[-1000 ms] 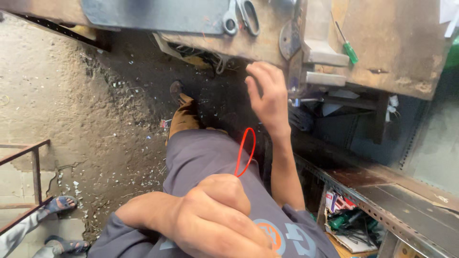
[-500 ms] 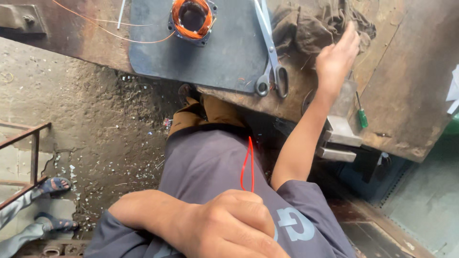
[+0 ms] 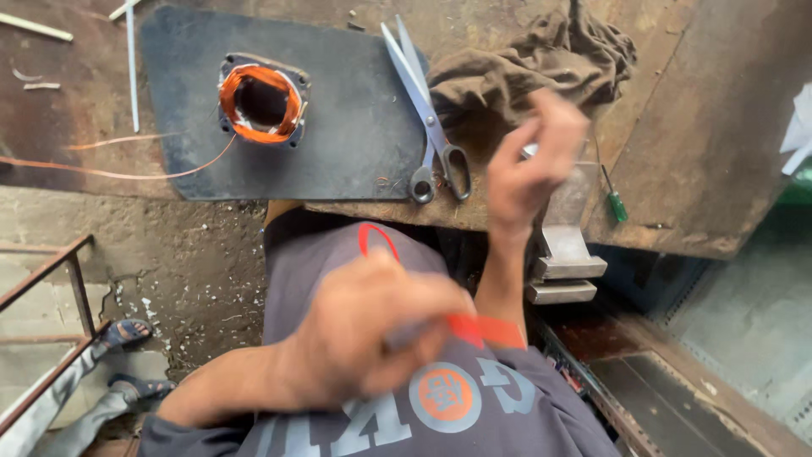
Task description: The person strips the insulation from a red wire using scissors, then twists the exposed strands together with a copper wire from a coil. They insert the twisted wires into a white plastic tube and secure the connection.
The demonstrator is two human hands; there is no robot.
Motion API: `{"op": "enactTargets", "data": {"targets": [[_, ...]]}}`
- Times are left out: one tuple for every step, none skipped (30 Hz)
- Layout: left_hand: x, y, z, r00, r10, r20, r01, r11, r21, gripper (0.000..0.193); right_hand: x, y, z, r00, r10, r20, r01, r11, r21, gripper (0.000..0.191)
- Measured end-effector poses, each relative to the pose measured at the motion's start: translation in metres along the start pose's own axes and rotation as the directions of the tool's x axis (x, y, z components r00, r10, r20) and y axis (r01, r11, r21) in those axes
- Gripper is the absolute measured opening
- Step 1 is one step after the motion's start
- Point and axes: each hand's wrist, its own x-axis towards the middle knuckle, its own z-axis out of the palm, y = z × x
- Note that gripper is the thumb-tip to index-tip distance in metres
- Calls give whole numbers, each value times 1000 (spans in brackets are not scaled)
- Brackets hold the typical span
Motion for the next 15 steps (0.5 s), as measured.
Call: {"op": "enactTargets", "data": {"targets": [[3,-13,0,984,-153,-97,167,974,156,24,-16,-18,-2,982,96,160,-110,991,82,23],[5,-30,-1,956,-273,-111,283,955,86,20,-30,-34,-4,892,245,380,-282,959,43,27],[5,-45,-3,915,-386,-118,391,920,20,16,-41,-45,-6,883,182,432,-213,977,23,47],[2,-55,-3,894,-434,-113,435,900,-15,16,-48,-51,-6,863,117,491,-141,990,12,68],[-3,-65,-5,869,-484,-108,482,875,-45,16,-52,-55,-5,860,137,492,-136,990,-38,71],[-7,-72,-8,842,-529,-102,524,848,-73,16,-54,-57,-3,858,154,491,-128,988,-86,75],[-9,-77,-10,838,-537,-103,535,844,-43,15,-52,-55,-1,855,167,491,-117,985,-130,78],[-10,-79,-12,832,-545,-107,547,837,-13,14,-49,-53,1,803,202,561,-138,978,-154,79],[-10,-80,-15,829,-549,-109,553,833,17,14,-44,-48,2,747,237,621,-157,971,-181,80],[-7,-82,-17,901,-410,-146,426,898,110,14,-40,-43,1,689,271,672,-173,962,-211,81],[-4,-82,-19,952,-258,-165,289,935,205,15,-38,-39,-1,643,309,700,-203,951,-234,76],[0,-84,-21,981,-97,-168,145,944,297,17,-35,-34,-5,595,347,725,-232,938,-259,72],[4,-85,-22,984,-73,-164,120,946,299,18,-34,-29,-10,544,384,746,-260,923,-285,68],[8,-88,-23,986,-49,-159,95,949,300,19,-34,-24,-17,482,367,796,-478,871,-112,66],[12,-91,-25,988,-24,-153,69,951,300,20,-37,-21,-23,431,324,842,-667,743,56,64]]}}
